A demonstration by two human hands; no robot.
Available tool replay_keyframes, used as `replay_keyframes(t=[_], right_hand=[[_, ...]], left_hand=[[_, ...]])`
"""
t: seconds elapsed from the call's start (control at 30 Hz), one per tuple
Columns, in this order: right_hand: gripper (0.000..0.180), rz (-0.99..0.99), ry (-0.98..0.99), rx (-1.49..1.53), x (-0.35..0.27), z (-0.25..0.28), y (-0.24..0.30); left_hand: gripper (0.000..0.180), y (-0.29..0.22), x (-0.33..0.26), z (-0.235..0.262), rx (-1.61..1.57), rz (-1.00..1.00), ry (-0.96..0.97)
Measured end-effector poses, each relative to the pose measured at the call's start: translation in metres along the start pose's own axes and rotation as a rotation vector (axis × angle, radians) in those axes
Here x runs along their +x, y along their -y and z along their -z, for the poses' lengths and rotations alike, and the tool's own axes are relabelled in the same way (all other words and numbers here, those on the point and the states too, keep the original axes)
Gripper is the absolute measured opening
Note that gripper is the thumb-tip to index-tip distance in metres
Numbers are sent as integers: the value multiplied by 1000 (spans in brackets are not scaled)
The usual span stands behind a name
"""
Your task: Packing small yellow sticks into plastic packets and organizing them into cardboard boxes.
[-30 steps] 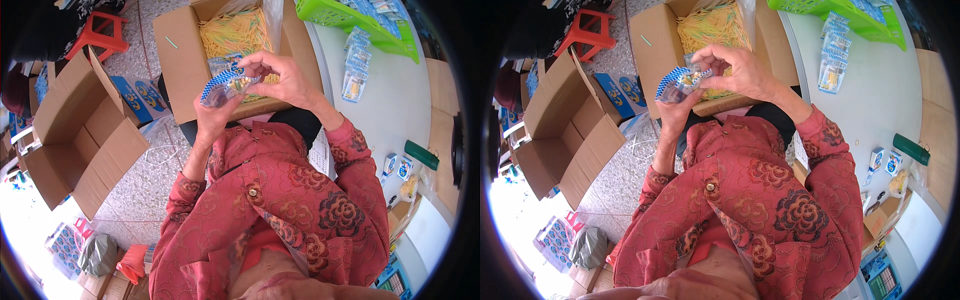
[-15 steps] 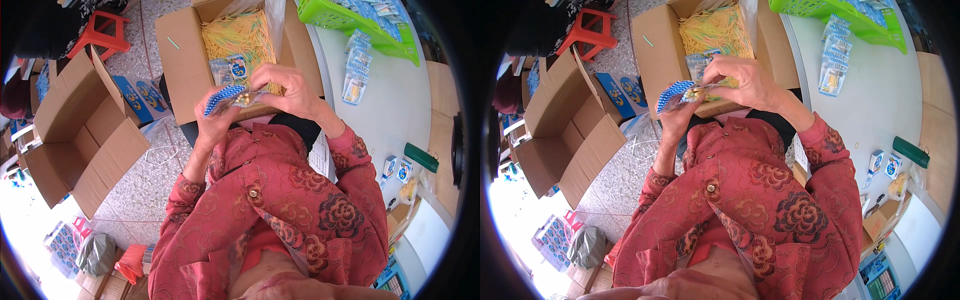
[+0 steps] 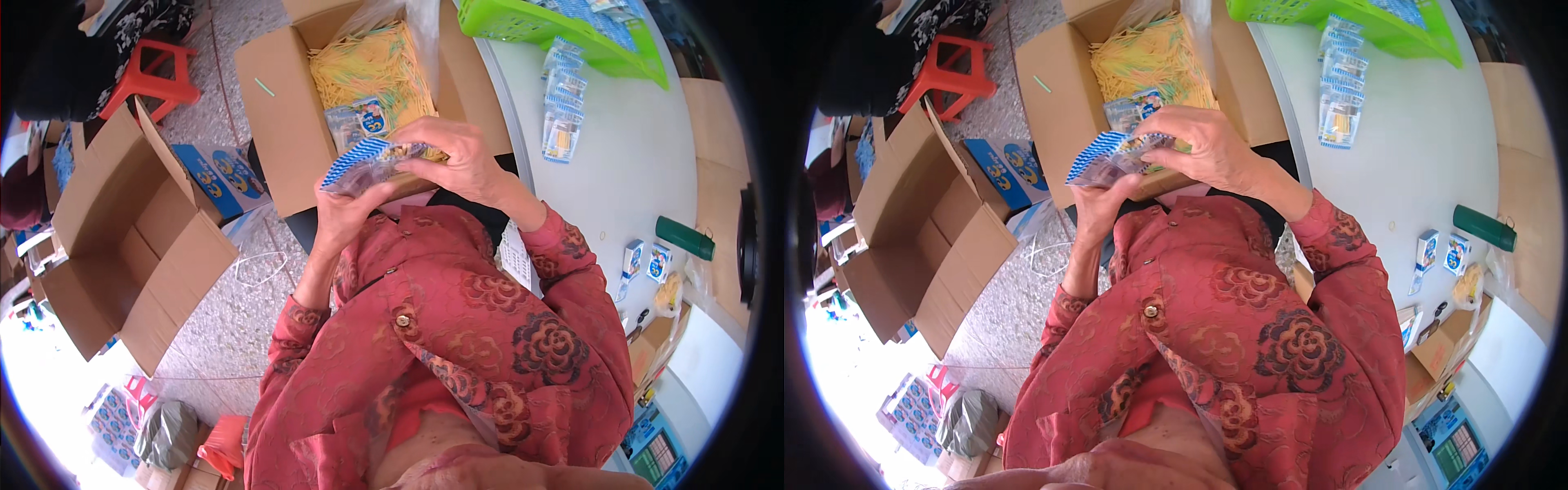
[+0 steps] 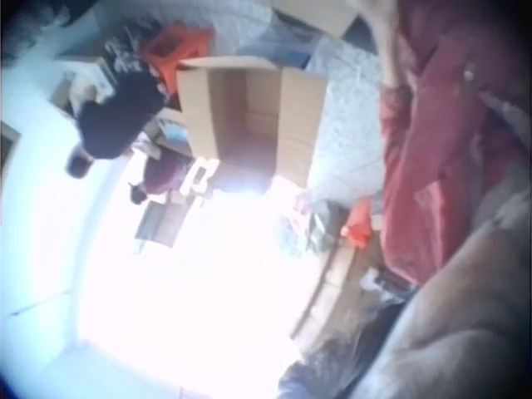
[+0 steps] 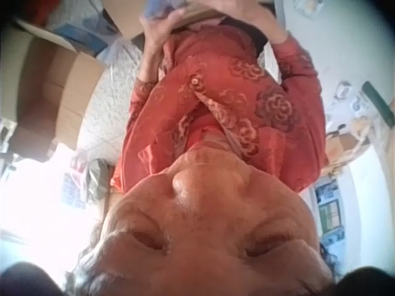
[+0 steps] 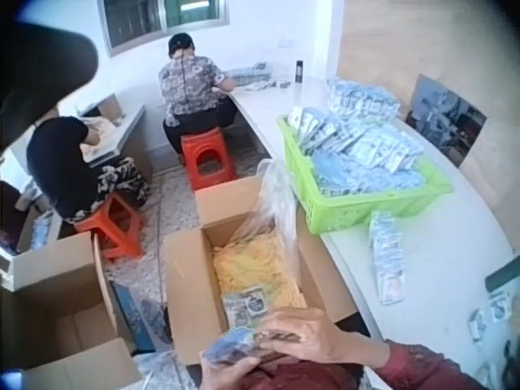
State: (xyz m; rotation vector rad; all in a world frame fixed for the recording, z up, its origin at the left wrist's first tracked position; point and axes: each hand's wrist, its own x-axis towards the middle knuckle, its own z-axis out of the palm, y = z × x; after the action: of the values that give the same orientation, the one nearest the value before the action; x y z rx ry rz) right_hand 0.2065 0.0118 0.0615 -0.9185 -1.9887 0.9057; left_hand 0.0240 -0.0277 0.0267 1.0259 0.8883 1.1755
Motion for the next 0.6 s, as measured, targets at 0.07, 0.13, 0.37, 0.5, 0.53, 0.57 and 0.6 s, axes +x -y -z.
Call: replay_keyframes(t=[0.07,0.13,0.37,0.5,0.53,0.57,0.6], right_hand=[[24,-112,-19,27,-7,4,3],[24,-223,-37,58,-12,9,3],[27,-533,-123,680,-29,25,-12],[30,-534,-245,728,-42,43,-15],[29,-535,-242,653,-50,52,-23],[28,-537,-238,575,-59,67,-30],[26,-541,-233,564,-68,82,-32]], left_hand=[[26,8,-1,-3,-58,-17,-11],[23,16,0,-6,-135,27,-154],[24,19,7,-27,-396,288,-211],[26,21,9,-24,-412,362,-167],[27,21,8,-23,-358,323,-147],[28,20,7,-22,-361,328,-141],[28,20,6,-20,-362,331,-139]])
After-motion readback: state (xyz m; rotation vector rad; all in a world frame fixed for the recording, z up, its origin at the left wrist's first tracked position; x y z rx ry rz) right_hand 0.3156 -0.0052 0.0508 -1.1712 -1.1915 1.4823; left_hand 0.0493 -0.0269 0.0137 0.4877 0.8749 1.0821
